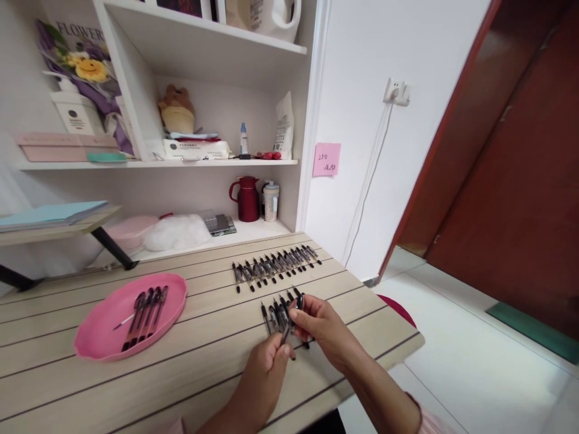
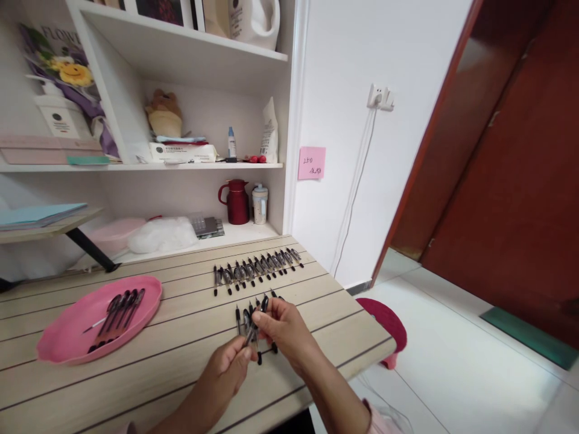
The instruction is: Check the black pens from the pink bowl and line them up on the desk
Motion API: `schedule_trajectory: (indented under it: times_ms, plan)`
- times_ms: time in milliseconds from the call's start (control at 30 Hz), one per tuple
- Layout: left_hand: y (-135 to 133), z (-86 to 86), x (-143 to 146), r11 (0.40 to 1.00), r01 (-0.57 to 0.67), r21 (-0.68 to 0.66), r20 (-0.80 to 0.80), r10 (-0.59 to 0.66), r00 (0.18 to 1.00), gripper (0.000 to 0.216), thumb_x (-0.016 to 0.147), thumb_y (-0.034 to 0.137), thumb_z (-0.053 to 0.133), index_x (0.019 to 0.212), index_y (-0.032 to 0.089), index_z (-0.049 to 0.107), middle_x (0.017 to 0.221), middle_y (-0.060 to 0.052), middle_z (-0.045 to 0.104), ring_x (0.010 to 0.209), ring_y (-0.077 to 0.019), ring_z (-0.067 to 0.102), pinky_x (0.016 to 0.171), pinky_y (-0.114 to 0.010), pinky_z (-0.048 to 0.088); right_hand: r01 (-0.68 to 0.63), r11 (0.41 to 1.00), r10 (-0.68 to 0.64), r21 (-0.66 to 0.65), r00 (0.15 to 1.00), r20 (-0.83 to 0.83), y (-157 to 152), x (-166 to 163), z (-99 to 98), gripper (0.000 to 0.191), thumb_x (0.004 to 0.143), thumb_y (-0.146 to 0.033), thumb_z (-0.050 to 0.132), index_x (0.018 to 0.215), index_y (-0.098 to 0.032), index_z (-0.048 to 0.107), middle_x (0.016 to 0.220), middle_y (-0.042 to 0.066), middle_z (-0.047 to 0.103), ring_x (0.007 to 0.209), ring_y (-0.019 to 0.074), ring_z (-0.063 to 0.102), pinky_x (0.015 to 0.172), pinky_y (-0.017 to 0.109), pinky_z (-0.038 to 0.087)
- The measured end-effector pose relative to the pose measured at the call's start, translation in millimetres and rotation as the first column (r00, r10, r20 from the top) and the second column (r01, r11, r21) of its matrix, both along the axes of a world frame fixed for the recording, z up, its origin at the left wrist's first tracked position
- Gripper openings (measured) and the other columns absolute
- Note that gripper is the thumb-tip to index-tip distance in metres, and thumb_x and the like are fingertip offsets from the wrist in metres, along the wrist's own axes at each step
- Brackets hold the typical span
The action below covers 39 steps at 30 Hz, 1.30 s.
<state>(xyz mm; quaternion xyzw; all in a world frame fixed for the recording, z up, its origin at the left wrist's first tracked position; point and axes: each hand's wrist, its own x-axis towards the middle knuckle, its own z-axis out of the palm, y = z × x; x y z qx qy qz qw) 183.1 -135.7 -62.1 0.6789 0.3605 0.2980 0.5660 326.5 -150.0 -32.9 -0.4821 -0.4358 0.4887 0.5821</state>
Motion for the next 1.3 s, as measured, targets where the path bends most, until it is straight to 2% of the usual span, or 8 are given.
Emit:
schedule_trajectory:
  times_ms: [167,367,500,733,900,1067,1167,1300]
  plan:
    - [2,-2.0,2,0.973,0.073,-0.219,0.118,-0.048,0.992,0.028,0.078,0.046,0.045,0.078,0.018,0.048,0.039,0.012,0.028,0.034,-0.0047,0.017,0.038,-0.02,0.012,0.017,1.0,-0.015,0.02,0.997,-0.073,-7,10,5.7,0.037,0.067,-0.047,0.064,0.088,-0.016,0.057,0.066,-0.001,0.057,0.05,0.0072,0.047,0.044,0.019,0.029]
    - [10,16.0,-16,0.973,0.022,-0.228,0.126,0.007,0.992,0.037,0.075,0.049,0.046,0.09,0.016,0.052,0.045,0.008,0.042,0.032,-0.0058,0.03,0.035,-0.018,0.02,0.068,0.997,-0.07,-0.03,0.996,-0.053,-14,22,-0.1,0.037,0.069,-0.047,0.062,0.09,-0.017,0.061,0.078,0.002,0.061,0.051,0.0076,0.047,0.046,0.021,0.029]
    - [37,43.4,-56,0.975,-0.211,-0.072,0.012,0.213,0.977,0.031,0.07,0.041,0.056,0.081,0.012,0.062,0.059,0.001,0.054,0.053,-0.0106,0.047,0.053,-0.022,0.036,0.139,0.988,-0.137,-0.073,0.99,0.024,-22,40,-15.6,0.037,0.068,-0.048,0.061,0.09,-0.017,0.061,0.078,0.003,0.061,0.052,0.0093,0.046,0.046,0.022,0.028]
    - [82,85.7,-141,0.855,-0.508,0.099,-0.173,0.518,0.838,0.031,0.067,0.031,0.061,0.09,0.01,0.064,0.043,0.008,0.042,0.043,-0.0075,0.034,0.045,-0.02,0.023,0.289,0.945,-0.262,-0.15,0.949,0.178,-32,73,-53.9,0.035,0.066,-0.05,0.061,0.083,-0.02,0.063,0.071,0.003,0.062,0.047,0.011,0.042,0.044,0.025,0.025]
    - [36,65.6,-108,0.962,-0.145,-0.232,0.062,0.164,0.985,0.031,0.074,0.034,0.056,0.098,0.014,0.058,0.055,0.006,0.049,0.039,-0.0045,0.037,0.038,-0.017,0.025,0.212,0.973,-0.202,-0.093,0.973,0.108,-27,33,-33.9,0.034,0.067,-0.051,0.061,0.081,-0.02,0.062,0.067,0.002,0.061,0.049,0.0115,0.045,0.045,0.024,0.029]
    - [-24,30.2,-52,0.821,0.326,-0.469,0.37,-0.152,0.916,0.024,0.081,0.037,0.047,0.091,0.017,0.056,0.053,0.005,0.049,0.03,-0.0007,0.024,0.03,-0.017,0.011,0.065,0.981,0.0,0.184,0.943,-0.333,-26,-39,13.7,0.046,0.075,-0.056,0.05,0.105,-0.021,0.054,0.098,0.009,0.063,0.089,0.0203,0.057,0.072,0.033,0.044]
    - [-36,16.8,-39,0.784,0.4,-0.474,0.474,-0.156,0.866,0.024,0.08,0.039,0.049,0.088,0.017,0.055,0.049,0.006,0.046,0.028,0.0,0.022,0.029,-0.016,0.011,0.057,0.988,0.022,0.146,0.872,-0.489,-30,-62,24.3,0.033,0.078,-0.053,0.048,0.086,-0.021,0.054,0.079,0.006,0.064,0.074,0.0173,0.06,0.05,0.023,0.044]
    - [-38,9.3,-35,0.802,0.357,-0.479,0.463,-0.114,0.879,0.03,0.074,0.046,0.055,0.079,0.017,0.052,0.043,0.008,0.043,0.027,0.0004,0.019,0.028,-0.016,0.008,0.108,0.993,-0.072,0.051,0.886,-0.458,-35,-69,16.8,0.032,0.077,-0.054,0.048,0.072,-0.022,0.046,0.057,-0.001,0.056,0.048,0.0118,0.05,0.027,0.014,0.019]
